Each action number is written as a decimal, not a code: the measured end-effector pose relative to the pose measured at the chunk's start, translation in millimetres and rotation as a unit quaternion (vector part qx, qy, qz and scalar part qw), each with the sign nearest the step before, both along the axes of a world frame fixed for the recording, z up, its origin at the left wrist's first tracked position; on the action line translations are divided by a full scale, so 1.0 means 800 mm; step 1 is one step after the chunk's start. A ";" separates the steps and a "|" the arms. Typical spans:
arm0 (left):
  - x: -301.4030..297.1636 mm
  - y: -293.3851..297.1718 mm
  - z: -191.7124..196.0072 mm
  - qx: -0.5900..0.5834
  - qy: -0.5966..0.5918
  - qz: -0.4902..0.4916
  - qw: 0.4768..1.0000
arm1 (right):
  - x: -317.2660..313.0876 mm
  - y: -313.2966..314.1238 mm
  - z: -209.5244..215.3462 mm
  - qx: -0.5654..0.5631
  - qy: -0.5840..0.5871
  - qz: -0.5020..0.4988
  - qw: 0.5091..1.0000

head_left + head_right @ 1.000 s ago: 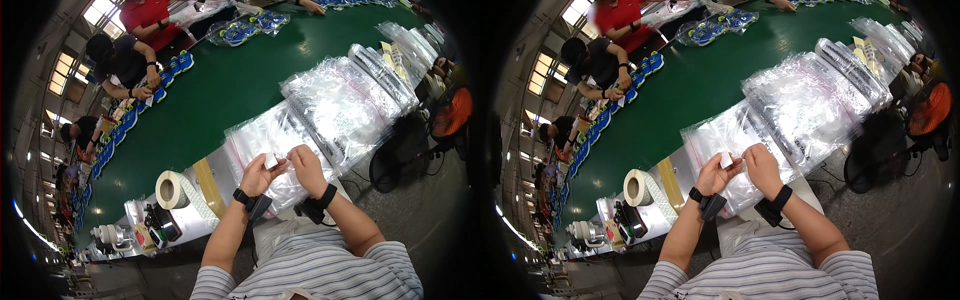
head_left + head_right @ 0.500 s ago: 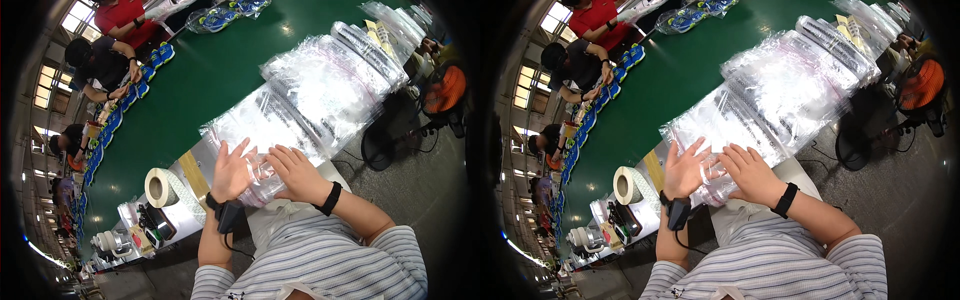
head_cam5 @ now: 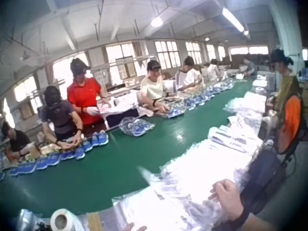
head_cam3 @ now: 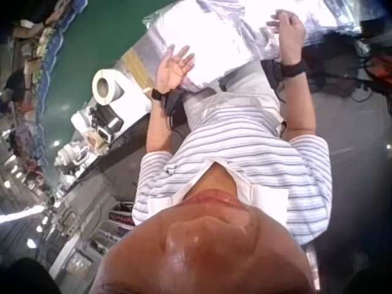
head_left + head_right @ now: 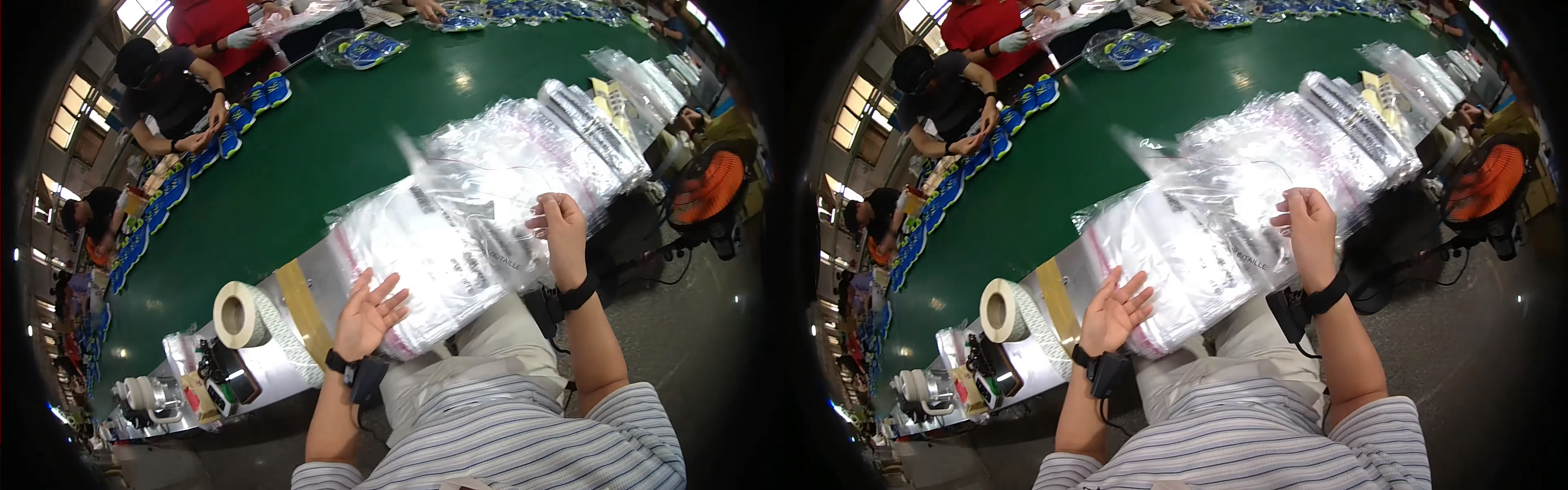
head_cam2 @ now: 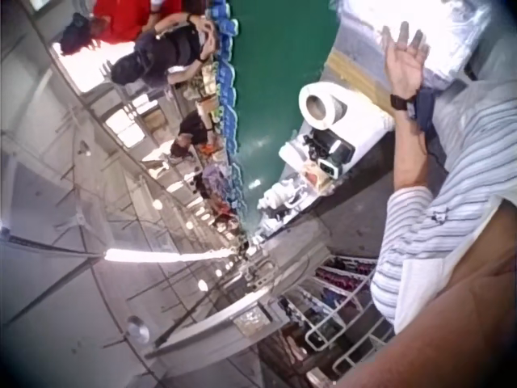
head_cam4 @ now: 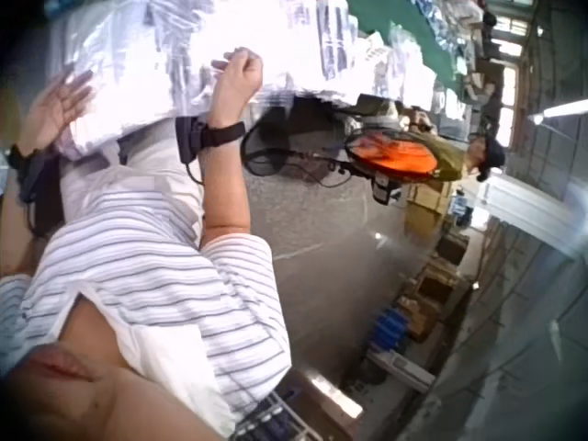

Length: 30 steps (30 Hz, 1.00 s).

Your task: The person repeatedly peels small white labels from a roll and applies them to the top of stacked clear plastic bags on a green table. The person handles the bags and labels by hand, working one at a time in a repetitive sequence.

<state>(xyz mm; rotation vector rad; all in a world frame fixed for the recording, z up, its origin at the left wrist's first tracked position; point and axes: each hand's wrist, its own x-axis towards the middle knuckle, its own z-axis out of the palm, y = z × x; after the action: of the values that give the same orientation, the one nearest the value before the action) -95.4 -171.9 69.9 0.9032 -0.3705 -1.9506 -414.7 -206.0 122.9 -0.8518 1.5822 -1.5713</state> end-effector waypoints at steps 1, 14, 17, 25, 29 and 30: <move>-0.002 0.006 0.001 -0.014 -0.017 -0.001 1.000 | -0.033 0.002 -0.005 -0.005 0.078 -0.031 0.996; 0.114 0.258 -0.039 0.136 -0.482 0.256 0.827 | -0.136 0.024 -0.051 -0.009 0.488 -0.153 0.859; 0.116 0.244 -0.097 0.020 -0.393 0.174 0.903 | -0.092 0.037 -0.035 -0.116 0.573 -0.112 0.804; 0.052 0.182 0.008 -0.052 -0.287 0.087 0.953 | 0.147 0.084 -0.012 -0.083 0.213 0.500 0.835; 0.033 0.164 0.045 -0.047 -0.198 0.136 0.969 | 0.214 0.092 -0.020 0.004 0.035 0.661 0.750; 0.034 0.164 0.049 -0.049 -0.238 0.137 0.960 | 0.220 0.091 -0.016 0.047 -0.013 0.666 0.744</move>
<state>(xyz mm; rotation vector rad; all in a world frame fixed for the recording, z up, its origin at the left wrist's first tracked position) -68.2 -40.6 109.2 1.2850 -0.5792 -1.4375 -238.9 -132.9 109.8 -1.4061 0.5817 -0.4116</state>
